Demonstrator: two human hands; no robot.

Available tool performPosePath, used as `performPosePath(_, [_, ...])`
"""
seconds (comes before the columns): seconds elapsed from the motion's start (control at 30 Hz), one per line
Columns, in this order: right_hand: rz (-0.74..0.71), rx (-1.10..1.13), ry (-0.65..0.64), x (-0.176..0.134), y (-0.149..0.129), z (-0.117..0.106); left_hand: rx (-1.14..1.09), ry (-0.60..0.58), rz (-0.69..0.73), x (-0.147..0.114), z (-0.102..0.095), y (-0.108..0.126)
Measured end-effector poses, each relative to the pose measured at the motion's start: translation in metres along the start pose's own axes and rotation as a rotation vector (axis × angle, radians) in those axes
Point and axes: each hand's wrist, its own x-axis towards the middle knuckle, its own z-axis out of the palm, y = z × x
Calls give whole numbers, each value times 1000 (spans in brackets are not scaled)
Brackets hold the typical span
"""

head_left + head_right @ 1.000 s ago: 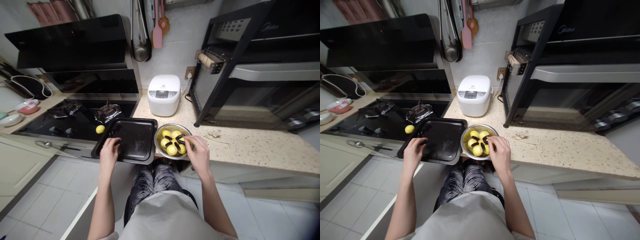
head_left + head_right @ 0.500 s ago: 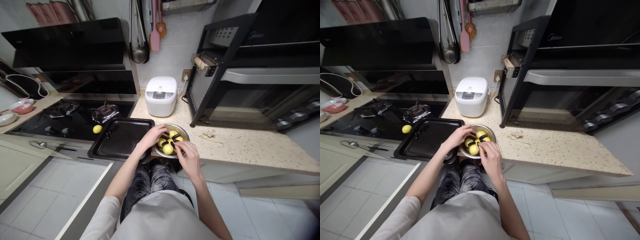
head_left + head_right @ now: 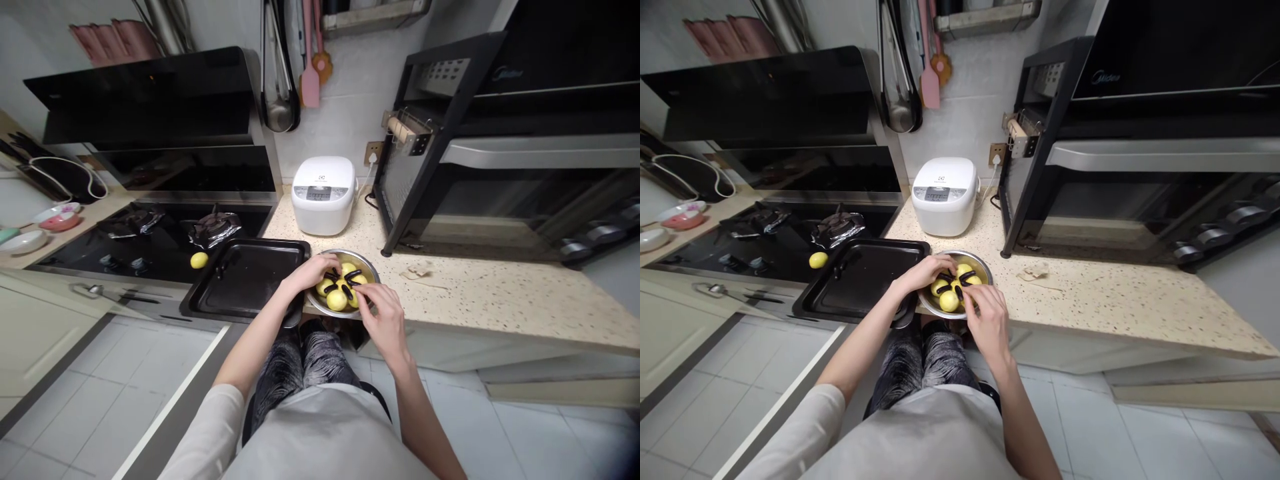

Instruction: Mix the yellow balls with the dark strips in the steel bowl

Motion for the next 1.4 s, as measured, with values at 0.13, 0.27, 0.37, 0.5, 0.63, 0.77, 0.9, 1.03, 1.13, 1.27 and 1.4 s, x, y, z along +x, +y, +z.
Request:
performPosePath(0.13, [10,1,-3,-1,1,0,-5,51,-2,-2,-2,2])
performPosePath(0.27, [1,1,-12,-2,3,1,45,119,-28,-16,-8,14])
performPosePath(0.37, [-21,1,-3,-4,7,4,100,198,-82,-41,-14,23])
performPosePath(0.5, [-59,10,0,-5,9,9,245,346,-299,-92,-29,24])
performPosePath(0.63, [-66,33,-9,-5,7,13,464,490,-681,-147,-55,14])
performPosePath(0.77, [-67,46,-15,-6,4,15,645,518,-1082,-184,-77,2])
performPosePath(0.9, [-79,35,-7,-5,4,14,722,473,-1303,-195,-84,-7])
performPosePath(1.03, [-63,18,-11,-4,4,11,742,471,-1341,-189,-85,-13])
performPosePath(1.13, [-46,11,-14,-4,3,8,738,496,-1327,-187,-87,-14])
performPosePath(1.27, [-14,11,-16,-3,2,7,672,633,-1218,-187,-86,-8])
performPosePath(1.4, [9,16,-25,-3,3,8,488,749,-919,-171,-72,14])
